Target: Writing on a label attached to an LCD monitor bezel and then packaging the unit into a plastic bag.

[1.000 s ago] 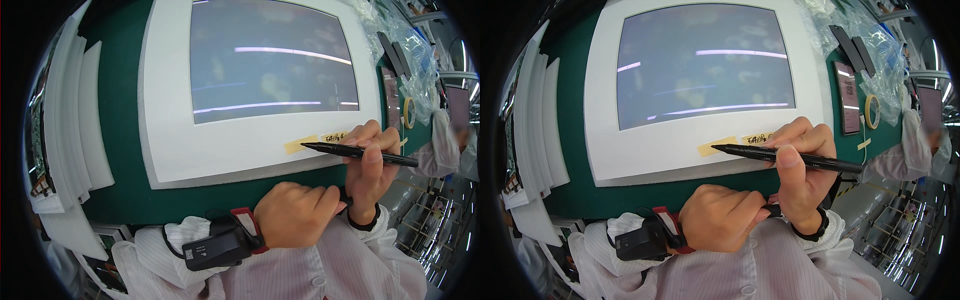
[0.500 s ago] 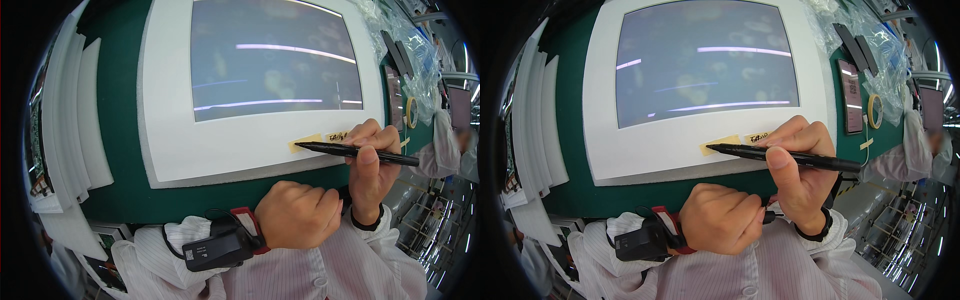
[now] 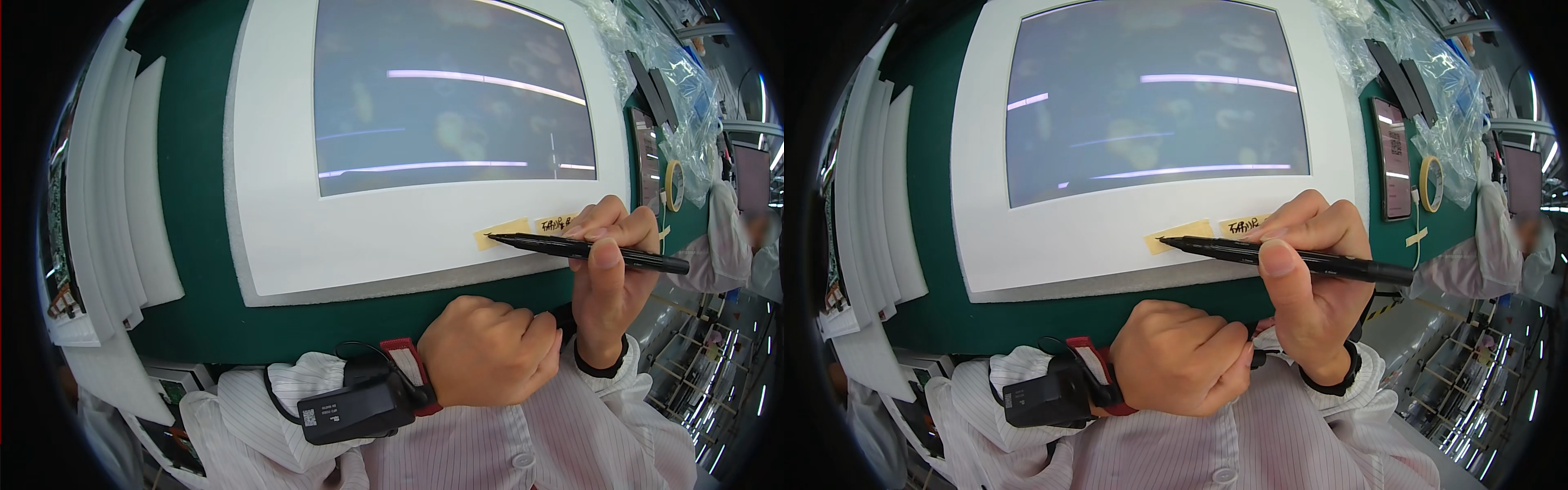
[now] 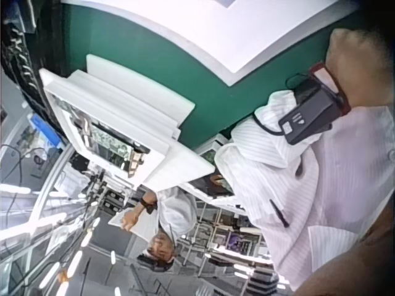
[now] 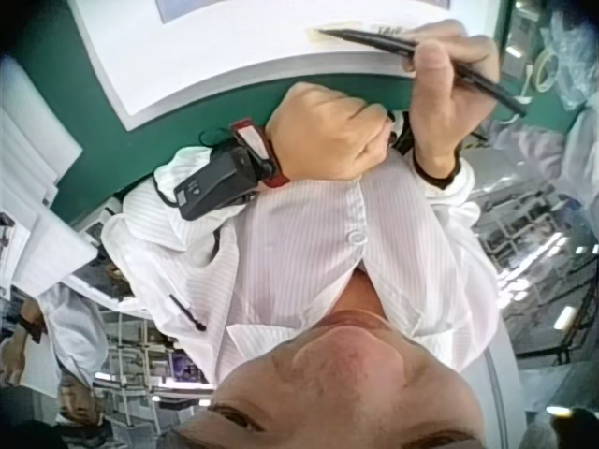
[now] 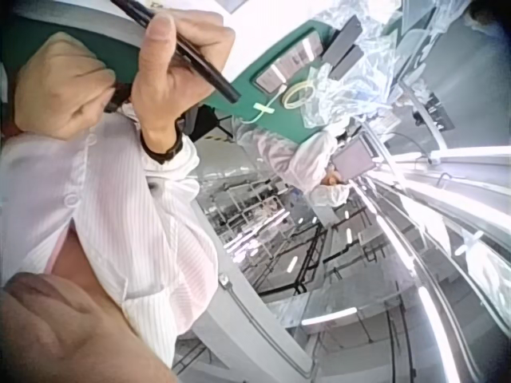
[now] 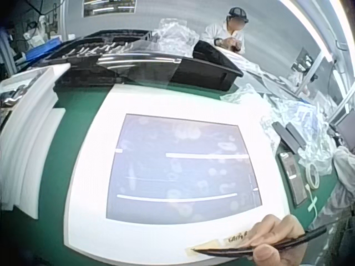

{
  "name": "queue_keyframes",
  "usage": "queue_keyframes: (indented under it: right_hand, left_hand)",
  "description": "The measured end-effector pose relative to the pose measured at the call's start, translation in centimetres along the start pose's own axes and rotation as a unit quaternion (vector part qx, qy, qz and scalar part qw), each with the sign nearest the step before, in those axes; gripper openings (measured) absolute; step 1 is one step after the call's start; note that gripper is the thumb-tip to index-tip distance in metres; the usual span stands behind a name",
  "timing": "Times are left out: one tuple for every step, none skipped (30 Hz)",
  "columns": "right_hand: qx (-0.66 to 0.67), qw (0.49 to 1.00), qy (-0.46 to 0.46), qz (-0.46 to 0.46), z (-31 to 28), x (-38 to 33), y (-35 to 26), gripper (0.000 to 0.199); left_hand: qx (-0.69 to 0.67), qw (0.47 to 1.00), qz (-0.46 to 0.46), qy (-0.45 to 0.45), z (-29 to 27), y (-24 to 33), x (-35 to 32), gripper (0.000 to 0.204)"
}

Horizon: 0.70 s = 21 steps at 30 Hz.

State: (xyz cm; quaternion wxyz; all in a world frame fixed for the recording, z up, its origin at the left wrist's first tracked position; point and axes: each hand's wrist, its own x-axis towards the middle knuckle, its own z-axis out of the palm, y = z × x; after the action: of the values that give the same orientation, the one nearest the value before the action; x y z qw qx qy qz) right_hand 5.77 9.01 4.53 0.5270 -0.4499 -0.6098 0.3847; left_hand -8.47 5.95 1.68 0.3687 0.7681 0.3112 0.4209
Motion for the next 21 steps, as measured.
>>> queue_keyframes:
  right_hand:
    - [0.000, 1.000, 0.000, 0.000, 0.00, 0.00, -0.02, 0.018]
    - [-0.004, 1.000, -0.001, 0.003, -0.01, -0.01, -0.07, 0.018]
    - [-0.008, 1.000, -0.002, 0.005, -0.03, -0.02, -0.09, 0.017]
    - [-0.008, 1.000, -0.002, 0.006, -0.10, -0.03, -0.09, 0.017]
    - [-0.011, 1.000, -0.004, 0.008, -0.19, -0.05, -0.10, 0.017]
    - [-0.013, 1.000, -0.007, 0.010, -0.24, -0.05, -0.11, 0.017]
    - [-0.012, 1.000, -0.007, 0.010, -0.20, -0.05, -0.16, 0.017]
    - [-0.009, 1.000, -0.014, 0.009, -0.12, -0.04, -0.23, 0.017]
    - [-0.006, 1.000, -0.020, 0.007, -0.07, -0.03, -0.25, 0.017]
    - [-0.006, 1.000, -0.021, 0.007, -0.06, -0.02, -0.19, 0.017]
    - [-0.002, 1.000, -0.016, 0.005, -0.06, 0.00, -0.10, 0.017]
    - [0.002, 1.000, -0.010, 0.002, -0.06, 0.01, -0.05, 0.017]
    - [0.002, 1.000, -0.010, 0.002, -0.06, -0.01, -0.07, 0.017]
    - [-0.002, 1.000, -0.007, 0.007, -0.05, -0.05, -0.12, 0.017]
    - [-0.006, 1.000, -0.004, 0.011, -0.03, -0.07, -0.16, 0.017]
    - [-0.005, 1.000, -0.004, 0.011, -0.03, -0.05, -0.16, 0.017]
    - [-0.005, 1.000, -0.006, 0.009, -0.04, -0.02, -0.15, 0.017]
    - [-0.005, 1.000, -0.007, 0.007, -0.04, 0.00, -0.13, 0.017]
    - [-0.005, 1.000, -0.007, 0.007, -0.03, 0.01, -0.17, 0.017]
    - [0.004, 1.000, -0.002, 0.014, 0.00, 0.02, -0.25, 0.017]
    - [0.013, 1.000, 0.003, 0.022, 0.01, 0.02, -0.31, 0.017]
  left_hand:
    - [0.000, 1.000, 0.000, 0.000, 0.02, -0.01, -0.02, 0.017]
    - [-0.001, 1.000, 0.000, 0.001, 0.06, -0.01, -0.04, 0.017]
    - [-0.001, 1.000, 0.001, 0.002, 0.10, -0.04, -0.06, 0.017]
    - [-0.001, 1.000, 0.001, 0.002, 0.11, -0.06, -0.06, 0.017]
    - [-0.001, 1.000, 0.002, 0.003, 0.11, -0.07, -0.05, 0.017]
    - [-0.001, 1.000, 0.003, 0.004, 0.10, -0.07, -0.03, 0.018]
    - [-0.001, 1.000, 0.003, 0.004, 0.12, -0.11, 0.00, 0.018]
    - [0.005, 1.000, 0.011, 0.008, 0.15, -0.15, 0.03, 0.022]
    - [0.010, 1.000, 0.019, 0.012, 0.18, -0.19, 0.05, 0.027]
    - [0.010, 1.000, 0.019, 0.012, 0.19, -0.19, 0.05, 0.027]
    - [0.009, 1.000, 0.018, 0.013, 0.21, -0.20, 0.04, 0.027]
    - [0.007, 1.000, 0.018, 0.013, 0.22, -0.20, 0.04, 0.027]
    - [0.007, 1.000, 0.018, 0.013, 0.21, -0.18, 0.01, 0.027]
    - [0.002, 1.000, 0.010, 0.007, 0.18, -0.15, -0.05, 0.022]
    - [-0.003, 1.000, 0.002, 0.000, 0.15, -0.12, -0.09, 0.017]
    - [-0.003, 1.000, 0.002, 0.001, 0.14, -0.12, -0.10, 0.017]
    - [-0.004, 1.000, 0.002, 0.001, 0.14, -0.11, -0.10, 0.017]
    - [-0.005, 1.000, 0.002, 0.002, 0.15, -0.12, -0.11, 0.016]
    - [-0.005, 1.000, 0.002, 0.002, 0.16, -0.12, -0.11, 0.016]
    - [-0.004, 1.000, 0.002, 0.004, 0.16, -0.12, -0.09, 0.017]
    - [-0.004, 1.000, 0.002, 0.006, 0.18, -0.10, -0.09, 0.017]
